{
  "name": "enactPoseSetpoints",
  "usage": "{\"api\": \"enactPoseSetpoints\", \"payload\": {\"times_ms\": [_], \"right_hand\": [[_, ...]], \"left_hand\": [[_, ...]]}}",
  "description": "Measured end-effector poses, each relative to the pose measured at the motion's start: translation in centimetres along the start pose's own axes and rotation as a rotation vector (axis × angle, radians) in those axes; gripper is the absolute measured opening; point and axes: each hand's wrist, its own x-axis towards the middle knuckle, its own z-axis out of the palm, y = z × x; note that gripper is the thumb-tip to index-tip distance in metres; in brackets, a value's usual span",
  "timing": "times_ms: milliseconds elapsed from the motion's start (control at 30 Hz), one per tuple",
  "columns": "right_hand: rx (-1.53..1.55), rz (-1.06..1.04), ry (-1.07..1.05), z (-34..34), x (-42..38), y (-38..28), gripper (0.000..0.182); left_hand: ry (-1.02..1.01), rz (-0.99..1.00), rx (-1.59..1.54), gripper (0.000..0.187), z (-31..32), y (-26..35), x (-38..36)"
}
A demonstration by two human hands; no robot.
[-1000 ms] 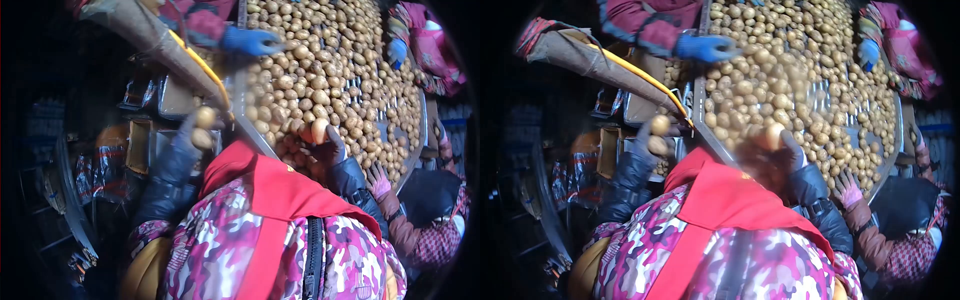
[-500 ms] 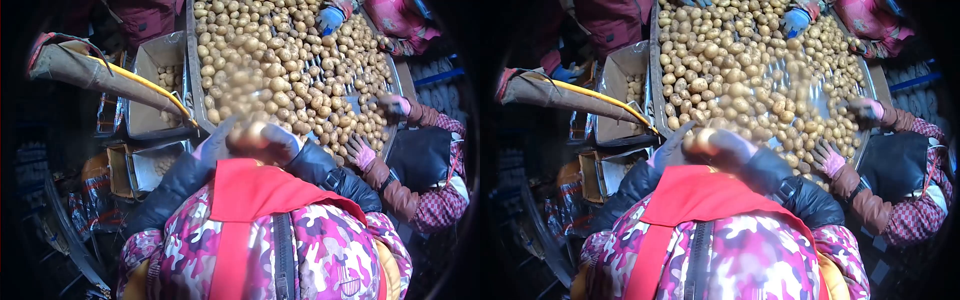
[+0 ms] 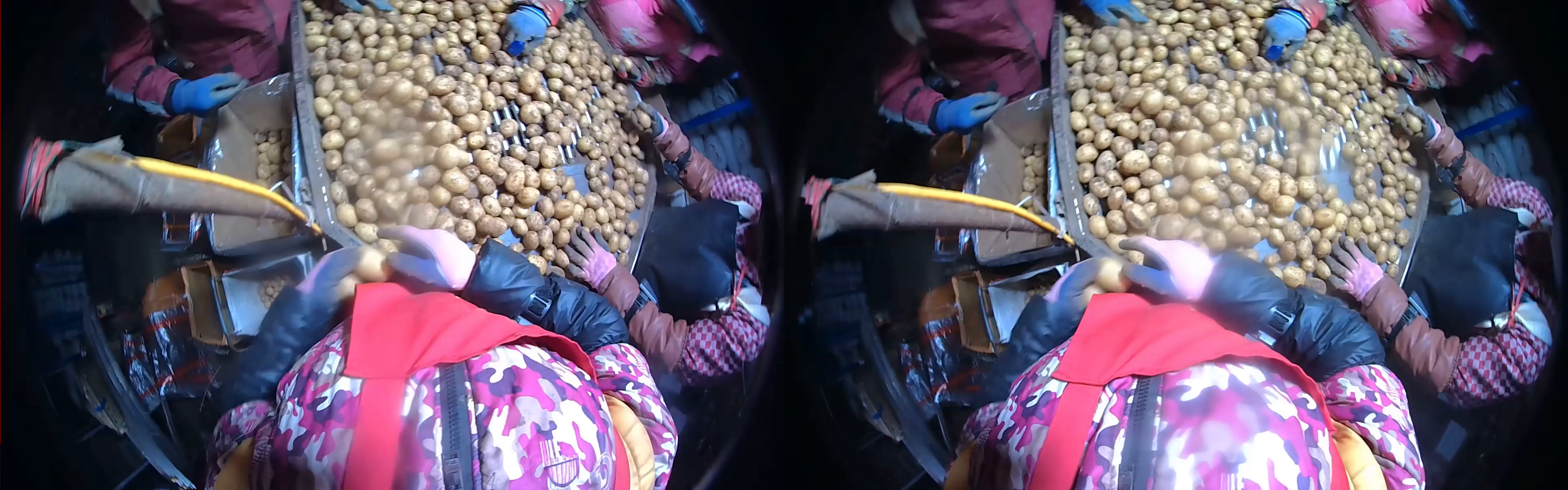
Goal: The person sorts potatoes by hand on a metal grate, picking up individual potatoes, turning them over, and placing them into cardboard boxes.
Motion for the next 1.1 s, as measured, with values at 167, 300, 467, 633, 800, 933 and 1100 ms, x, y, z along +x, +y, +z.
{"api": "enactPoseSetpoints", "payload": {"times_ms": [167, 300, 467, 633, 800, 933, 1100], "right_hand": [[-0.405, -0.347, 0.441, -0.6, 0.4, 4.6, 0.047], [-0.602, -0.36, 0.641, -3.6, 1.9, 8.8, 0.046], [-0.899, -0.089, 0.552, -9.7, -0.3, 11.8, 0.057], [-0.91, 0.282, 0.737, -17.3, -6.3, 16.1, 0.06], [-0.554, 0.52, 1.197, -18.0, -13.3, 26.0, 0.057], [-0.706, 0.354, 1.195, -9.5, -12.6, 19.3, 0.047], [-0.702, -0.551, 0.49, -0.8, -3.8, 9.6, 0.044]], "left_hand": [[0.668, -0.185, 0.21, 0.036, -5.3, 2.1, -6.3], [0.932, -0.384, 0.238, 0.048, -11.2, -2.7, -6.3], [0.444, -0.408, 0.093, 0.046, -5.3, -0.5, -3.9], [0.263, -0.031, 0.565, 0.06, -0.5, -1.6, 2.8], [0.23, 0.06, 1.305, 0.091, -1.5, 0.7, 10.6], [0.167, -0.185, 1.439, 0.105, -0.4, -1.5, 14.1], [0.099, -0.315, 1.292, 0.104, 2.9, -1.0, 19.7]]}}
